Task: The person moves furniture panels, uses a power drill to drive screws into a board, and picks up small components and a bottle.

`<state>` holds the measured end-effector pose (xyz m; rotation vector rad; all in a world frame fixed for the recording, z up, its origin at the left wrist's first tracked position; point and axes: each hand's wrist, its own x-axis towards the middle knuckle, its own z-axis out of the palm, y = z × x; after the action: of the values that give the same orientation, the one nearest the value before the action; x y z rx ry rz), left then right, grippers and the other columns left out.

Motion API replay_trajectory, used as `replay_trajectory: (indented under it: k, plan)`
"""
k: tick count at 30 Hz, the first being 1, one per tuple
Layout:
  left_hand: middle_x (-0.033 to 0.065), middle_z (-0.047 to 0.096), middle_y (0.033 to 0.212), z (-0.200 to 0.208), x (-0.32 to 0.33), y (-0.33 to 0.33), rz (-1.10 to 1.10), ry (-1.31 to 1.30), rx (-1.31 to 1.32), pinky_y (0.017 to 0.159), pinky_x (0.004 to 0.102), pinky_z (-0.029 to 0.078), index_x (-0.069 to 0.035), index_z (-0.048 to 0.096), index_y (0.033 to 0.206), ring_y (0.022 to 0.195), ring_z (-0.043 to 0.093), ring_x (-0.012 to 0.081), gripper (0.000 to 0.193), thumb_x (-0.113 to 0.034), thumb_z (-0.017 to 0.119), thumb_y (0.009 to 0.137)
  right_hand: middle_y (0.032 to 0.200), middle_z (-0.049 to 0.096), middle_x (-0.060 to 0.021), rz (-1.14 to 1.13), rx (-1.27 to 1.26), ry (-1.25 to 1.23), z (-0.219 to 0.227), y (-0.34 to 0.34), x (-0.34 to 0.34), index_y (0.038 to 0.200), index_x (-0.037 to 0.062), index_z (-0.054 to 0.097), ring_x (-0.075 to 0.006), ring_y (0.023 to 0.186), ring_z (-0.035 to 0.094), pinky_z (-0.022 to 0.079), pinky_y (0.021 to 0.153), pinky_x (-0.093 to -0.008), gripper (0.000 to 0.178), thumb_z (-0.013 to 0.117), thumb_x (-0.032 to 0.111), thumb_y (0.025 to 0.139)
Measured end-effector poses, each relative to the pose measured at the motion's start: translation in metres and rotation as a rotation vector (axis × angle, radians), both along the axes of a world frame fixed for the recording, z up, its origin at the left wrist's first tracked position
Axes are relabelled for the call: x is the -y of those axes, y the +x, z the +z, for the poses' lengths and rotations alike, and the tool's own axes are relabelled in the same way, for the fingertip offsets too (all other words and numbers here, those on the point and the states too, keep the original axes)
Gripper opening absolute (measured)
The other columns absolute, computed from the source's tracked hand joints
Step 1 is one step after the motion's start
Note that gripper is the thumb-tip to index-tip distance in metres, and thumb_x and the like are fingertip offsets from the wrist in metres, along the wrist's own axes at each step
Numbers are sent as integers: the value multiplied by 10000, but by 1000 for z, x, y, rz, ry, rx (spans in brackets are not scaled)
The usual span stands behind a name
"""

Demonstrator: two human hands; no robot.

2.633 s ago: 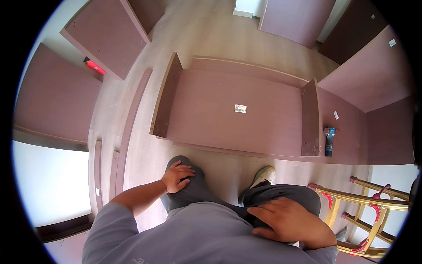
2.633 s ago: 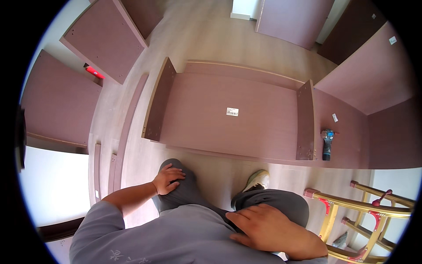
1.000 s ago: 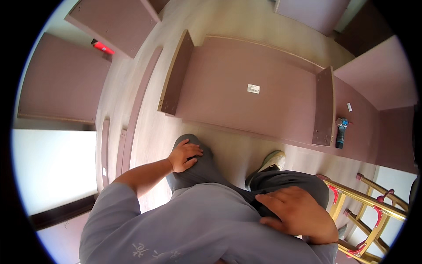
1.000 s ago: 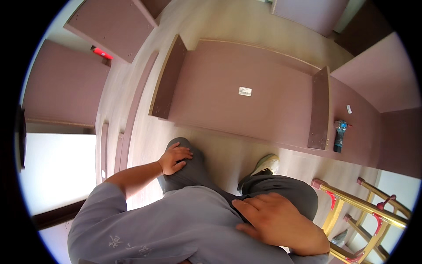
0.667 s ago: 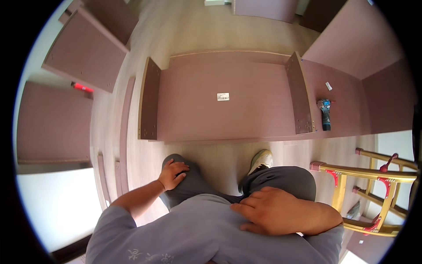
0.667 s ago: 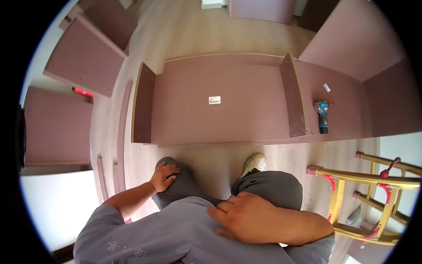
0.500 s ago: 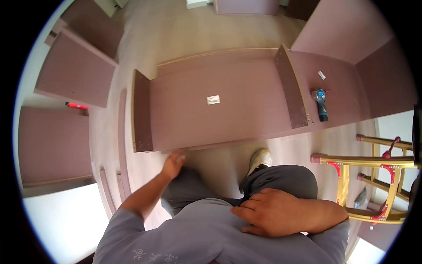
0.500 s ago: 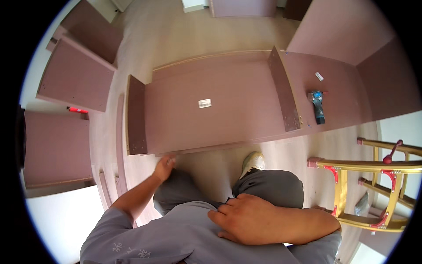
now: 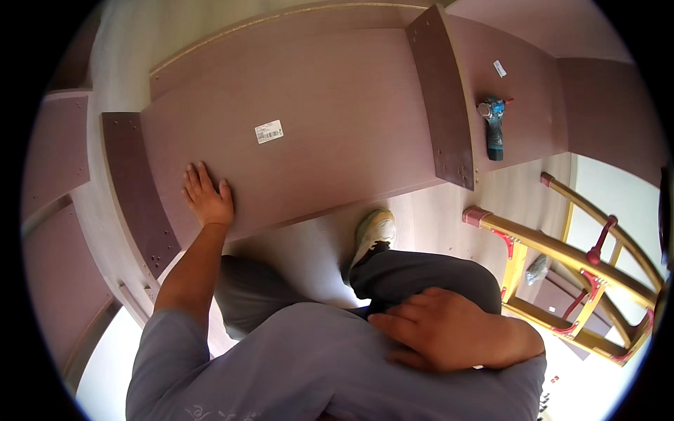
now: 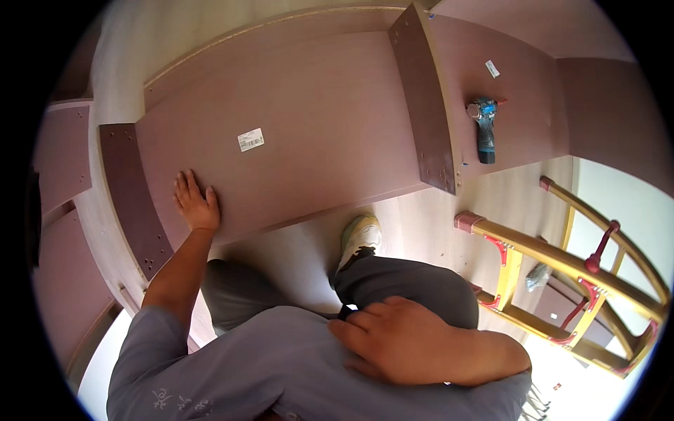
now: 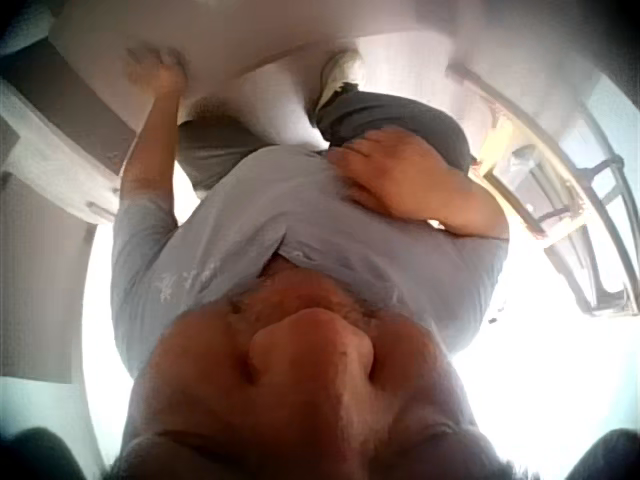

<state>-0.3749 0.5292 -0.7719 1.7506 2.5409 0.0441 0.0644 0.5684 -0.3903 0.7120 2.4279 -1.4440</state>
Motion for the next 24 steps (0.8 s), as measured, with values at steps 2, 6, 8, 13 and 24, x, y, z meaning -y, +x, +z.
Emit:
replay_trajectory:
  k: [2,6,8,13,24]
  plan:
    - [184,204,1772,-1,1,3,4,6,10,1315,582,71,-100,271,1695,1645,141,384,819,-413,565,998,1045,701,-98,23,-4,15,-12,-9,-34,1342,35,616,-270,964,689,535,835,-401,513,727,347,950]
    - [190,177,1777,-5,-3,0,3,-22,19,1316,580,31,-96,239,1704,1650,106,393,857,-407,570,978,1006,711,-110,34,-10,-7,-50,-38,-98,1272,51,643,-289,954,697,546,842,-422,449,748,312,922]
    - [196,168,1778,1,-7,0,9,-54,32,1316,584,14,-95,235,1705,1651,92,396,873,-410,575,966,962,712,-117,-4,15,-26,-66,-50,-115,1208,58,654,-307,929,703,554,825,-442,394,755,297,912]
    - [196,145,1782,11,-7,0,85,-141,83,1315,588,-15,-93,238,1704,1655,61,389,897,-443,572,949,881,714,-135,3,219,-123,-69,-57,-102,1049,72,645,-362,854,711,566,754,-490,291,756,302,910]
    - [159,118,1792,31,-20,0,110,-298,173,1319,580,13,-130,244,1706,1660,51,354,845,-506,505,996,920,749,-136,48,579,-377,-40,-66,5,1126,84,699,-369,879,730,577,793,-494,309,746,325,939]
